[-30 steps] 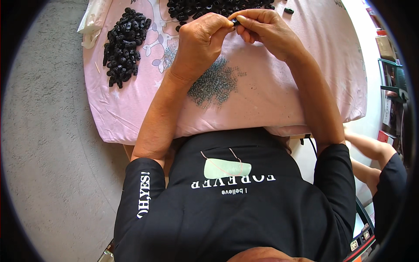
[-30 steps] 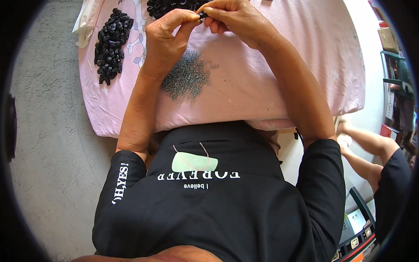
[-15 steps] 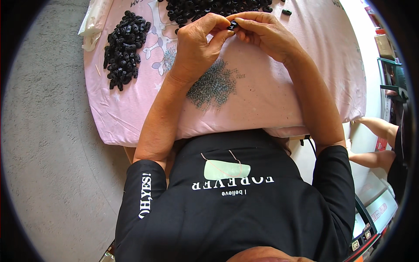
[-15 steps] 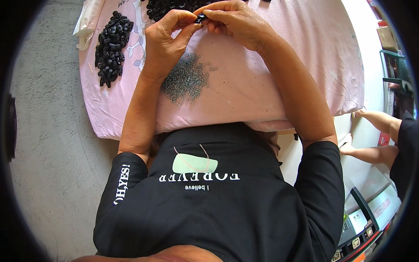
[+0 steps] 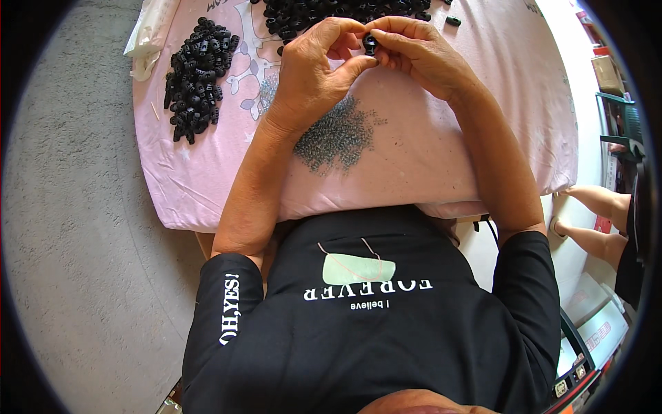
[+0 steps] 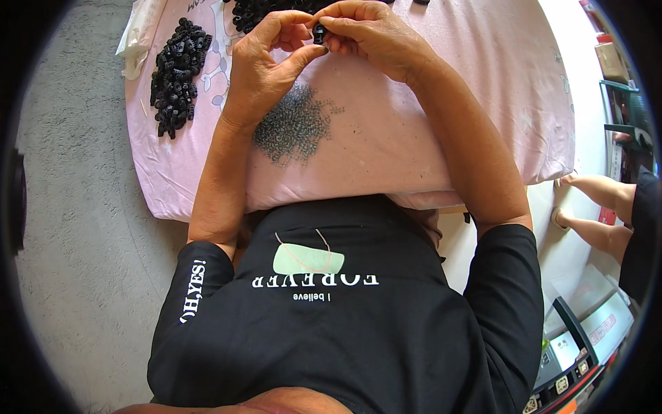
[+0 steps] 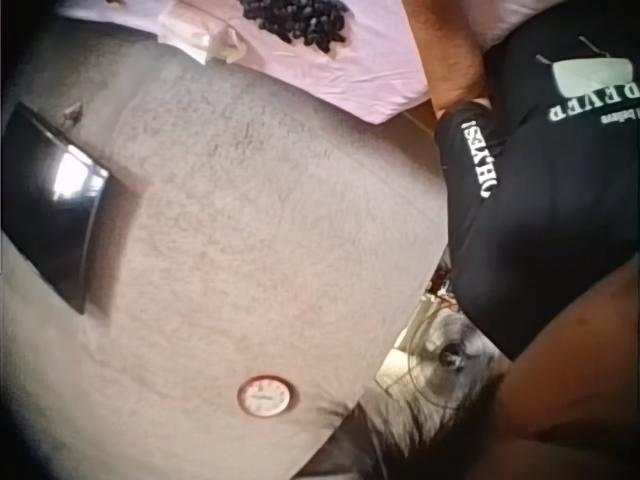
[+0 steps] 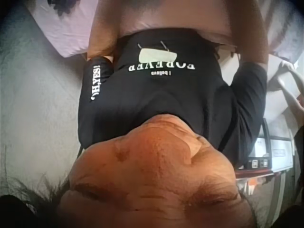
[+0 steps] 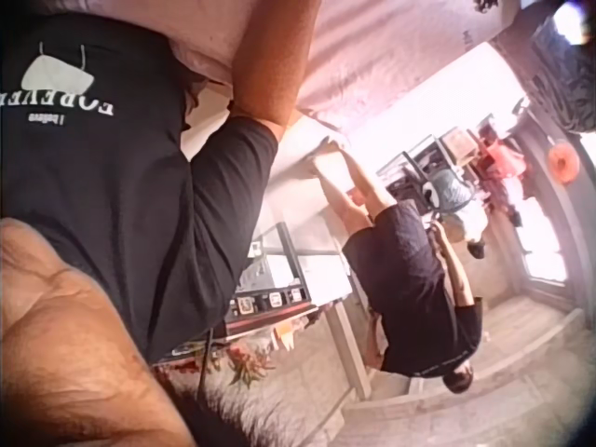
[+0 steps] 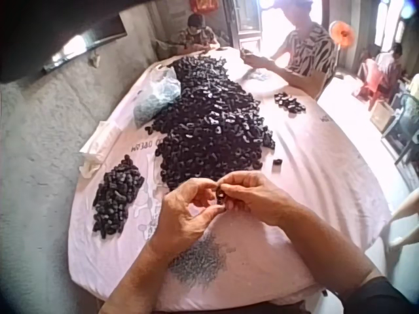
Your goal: Assembling small silver beads onto black plastic components at a workbench.
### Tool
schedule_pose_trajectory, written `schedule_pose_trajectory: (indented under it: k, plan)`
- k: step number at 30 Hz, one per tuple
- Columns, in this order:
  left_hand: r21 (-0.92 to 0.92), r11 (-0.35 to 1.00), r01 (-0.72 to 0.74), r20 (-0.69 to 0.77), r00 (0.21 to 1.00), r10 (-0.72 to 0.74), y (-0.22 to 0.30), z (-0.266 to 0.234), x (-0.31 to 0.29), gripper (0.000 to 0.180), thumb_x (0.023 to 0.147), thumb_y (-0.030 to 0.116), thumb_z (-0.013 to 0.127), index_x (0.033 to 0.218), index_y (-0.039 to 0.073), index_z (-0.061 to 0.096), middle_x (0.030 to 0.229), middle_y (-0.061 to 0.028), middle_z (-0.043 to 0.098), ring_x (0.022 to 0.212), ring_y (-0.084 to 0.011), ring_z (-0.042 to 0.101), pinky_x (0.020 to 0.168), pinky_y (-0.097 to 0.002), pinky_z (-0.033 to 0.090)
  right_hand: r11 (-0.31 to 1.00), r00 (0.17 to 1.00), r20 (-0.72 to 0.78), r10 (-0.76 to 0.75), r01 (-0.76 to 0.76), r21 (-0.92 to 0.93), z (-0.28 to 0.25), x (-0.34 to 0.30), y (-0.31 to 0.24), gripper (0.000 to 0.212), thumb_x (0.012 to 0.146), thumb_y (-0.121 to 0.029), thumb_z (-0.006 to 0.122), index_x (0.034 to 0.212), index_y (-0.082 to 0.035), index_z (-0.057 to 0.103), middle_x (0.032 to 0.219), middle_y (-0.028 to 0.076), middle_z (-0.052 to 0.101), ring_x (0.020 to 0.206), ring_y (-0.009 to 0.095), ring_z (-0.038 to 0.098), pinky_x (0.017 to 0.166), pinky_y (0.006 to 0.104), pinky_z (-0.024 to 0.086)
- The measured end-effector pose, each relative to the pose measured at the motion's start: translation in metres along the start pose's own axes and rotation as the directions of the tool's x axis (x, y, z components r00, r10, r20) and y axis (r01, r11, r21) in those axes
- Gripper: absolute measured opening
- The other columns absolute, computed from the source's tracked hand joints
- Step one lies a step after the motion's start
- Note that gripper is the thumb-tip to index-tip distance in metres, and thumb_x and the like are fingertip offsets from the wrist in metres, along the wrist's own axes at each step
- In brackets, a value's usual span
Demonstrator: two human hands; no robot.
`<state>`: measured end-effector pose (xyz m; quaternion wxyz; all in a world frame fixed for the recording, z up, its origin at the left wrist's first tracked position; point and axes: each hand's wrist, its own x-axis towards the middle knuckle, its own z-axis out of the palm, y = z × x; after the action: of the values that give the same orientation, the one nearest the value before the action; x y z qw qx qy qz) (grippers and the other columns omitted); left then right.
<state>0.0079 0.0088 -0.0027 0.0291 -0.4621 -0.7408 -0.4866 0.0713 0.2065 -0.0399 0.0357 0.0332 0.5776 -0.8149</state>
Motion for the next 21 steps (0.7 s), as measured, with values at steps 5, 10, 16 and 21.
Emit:
schedule_pose_trajectory:
  k: [5,10,16,21]
  plan:
    - [0.028,0.999,-0.016,0.034,0.999,0.016,-0.0034,-0.0010,0.0004,0.040,0.076,0.014,0.084,0.111,0.006,0.068,0.091,-0.0052,0.065,0.078,-0.0154,0.064,0.073,-0.0271,0.056,0.999,1.000,-0.002,0.025,-0.025,-0.020,0.0022,-0.0009,-0.0014,0.021,0.101,-0.017,0.060,0.116,-0.003,0.065,0.094,-0.001,0.064,0.080,0.003,0.059,0.075,0.0172,0.052]
    - [0.075,0.996,-0.041,0.057,0.998,0.037,-0.0024,-0.0016,0.0005,0.039,0.076,0.015,0.084,0.111,0.006,0.068,0.091,-0.0052,0.064,0.077,-0.0155,0.063,0.072,-0.0273,0.055,0.998,1.000,0.025,0.010,-0.008,-0.068,0.0051,-0.0028,-0.0050,0.023,0.101,-0.020,0.061,0.118,-0.004,0.063,0.095,-0.003,0.062,0.081,0.002,0.058,0.076,0.0170,0.052]
    - [0.047,0.998,-0.030,0.035,0.999,0.029,-0.0015,-0.0026,0.0002,0.039,0.076,0.015,0.085,0.110,0.006,0.069,0.091,-0.0051,0.064,0.078,-0.0161,0.062,0.072,-0.0278,0.055,1.000,0.997,0.071,-0.006,0.005,0.019,0.0037,-0.0025,-0.0030,0.024,0.103,-0.022,0.058,0.117,-0.003,0.063,0.093,-0.002,0.061,0.080,0.003,0.057,0.076,0.0181,0.052]
    - [0.057,0.996,-0.064,-0.005,0.998,0.064,0.0005,-0.0047,0.0024,0.039,0.075,0.013,0.085,0.109,0.007,0.070,0.095,-0.0052,0.063,0.085,-0.0172,0.063,0.076,-0.0288,0.054,0.989,0.986,0.166,-0.005,-0.020,0.147,0.0009,0.0012,-0.0005,0.028,0.104,-0.021,0.055,0.121,0.000,0.063,0.104,0.005,0.066,0.092,0.008,0.064,0.086,0.0237,0.055]
